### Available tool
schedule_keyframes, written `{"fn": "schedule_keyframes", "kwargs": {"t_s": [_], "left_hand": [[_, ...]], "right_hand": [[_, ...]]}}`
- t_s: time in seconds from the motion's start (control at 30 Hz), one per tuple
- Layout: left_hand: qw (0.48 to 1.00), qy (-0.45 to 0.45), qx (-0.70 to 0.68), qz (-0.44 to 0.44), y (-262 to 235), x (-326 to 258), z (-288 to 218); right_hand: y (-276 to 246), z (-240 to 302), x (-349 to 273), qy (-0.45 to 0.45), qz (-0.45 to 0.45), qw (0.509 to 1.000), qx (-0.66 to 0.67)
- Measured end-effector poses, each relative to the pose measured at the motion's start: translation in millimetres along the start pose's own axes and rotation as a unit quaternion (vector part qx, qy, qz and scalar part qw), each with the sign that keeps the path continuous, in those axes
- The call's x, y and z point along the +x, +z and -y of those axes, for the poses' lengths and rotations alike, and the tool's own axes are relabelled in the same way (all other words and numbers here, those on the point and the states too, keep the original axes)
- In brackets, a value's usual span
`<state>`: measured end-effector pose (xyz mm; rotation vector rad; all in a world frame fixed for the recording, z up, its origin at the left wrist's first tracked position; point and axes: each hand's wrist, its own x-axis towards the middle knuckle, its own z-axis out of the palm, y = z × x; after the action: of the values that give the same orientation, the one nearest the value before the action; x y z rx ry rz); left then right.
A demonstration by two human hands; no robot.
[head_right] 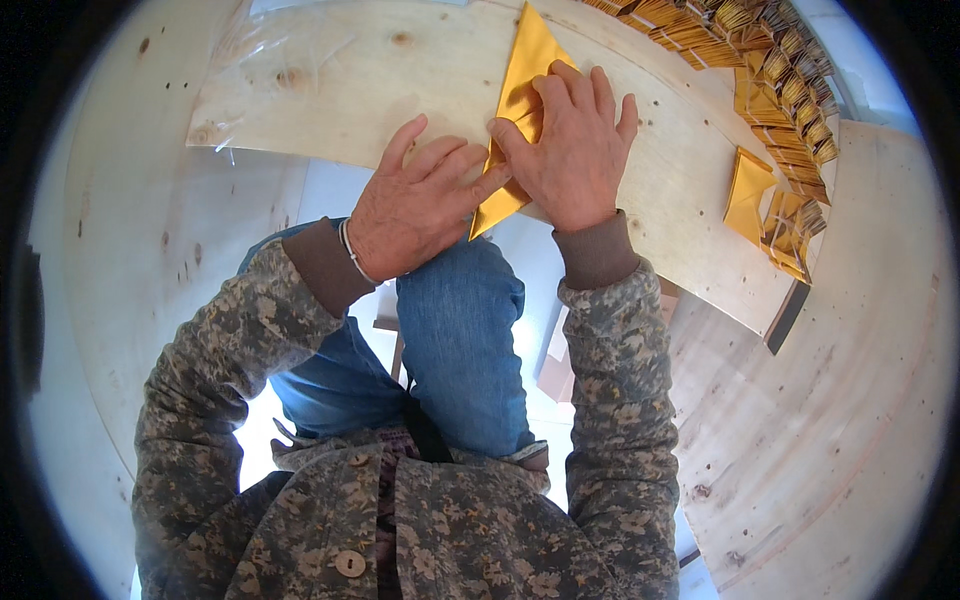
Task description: The person folds a sheet of gold paper by hand on a wooden table, creating a series of creases and shaping it into a small packet. The finished item is placed with other completed pieces on the table.
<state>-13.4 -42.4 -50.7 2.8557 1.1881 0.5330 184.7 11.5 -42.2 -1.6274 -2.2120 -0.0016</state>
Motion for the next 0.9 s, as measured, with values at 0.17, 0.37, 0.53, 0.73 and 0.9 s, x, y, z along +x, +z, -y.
{"fn": "schedule_keyframes", "kwargs": {"t_s": [0.17,0.37,0.53,0.73,0.9], "left_hand": [[0.999,-0.002,-0.043,-0.024,-3,1,0],[0.999,0.005,-0.040,-0.024,-4,0,1],[1.000,0.005,-0.030,-0.008,-5,-1,1],[0.999,-0.007,-0.027,-0.015,-5,1,0],[0.999,-0.008,-0.037,0.005,-5,0,1]], "right_hand": [[1,-1,-2,0.009,0.007,1.000,0.020],[-3,-10,-9,-0.011,0.020,0.999,0.043],[-3,-19,-13,-0.039,0.037,0.998,0.035],[3,-22,-15,-0.047,0.026,0.998,0.039],[5,-22,-15,-0.044,0.017,0.998,0.050]]}}
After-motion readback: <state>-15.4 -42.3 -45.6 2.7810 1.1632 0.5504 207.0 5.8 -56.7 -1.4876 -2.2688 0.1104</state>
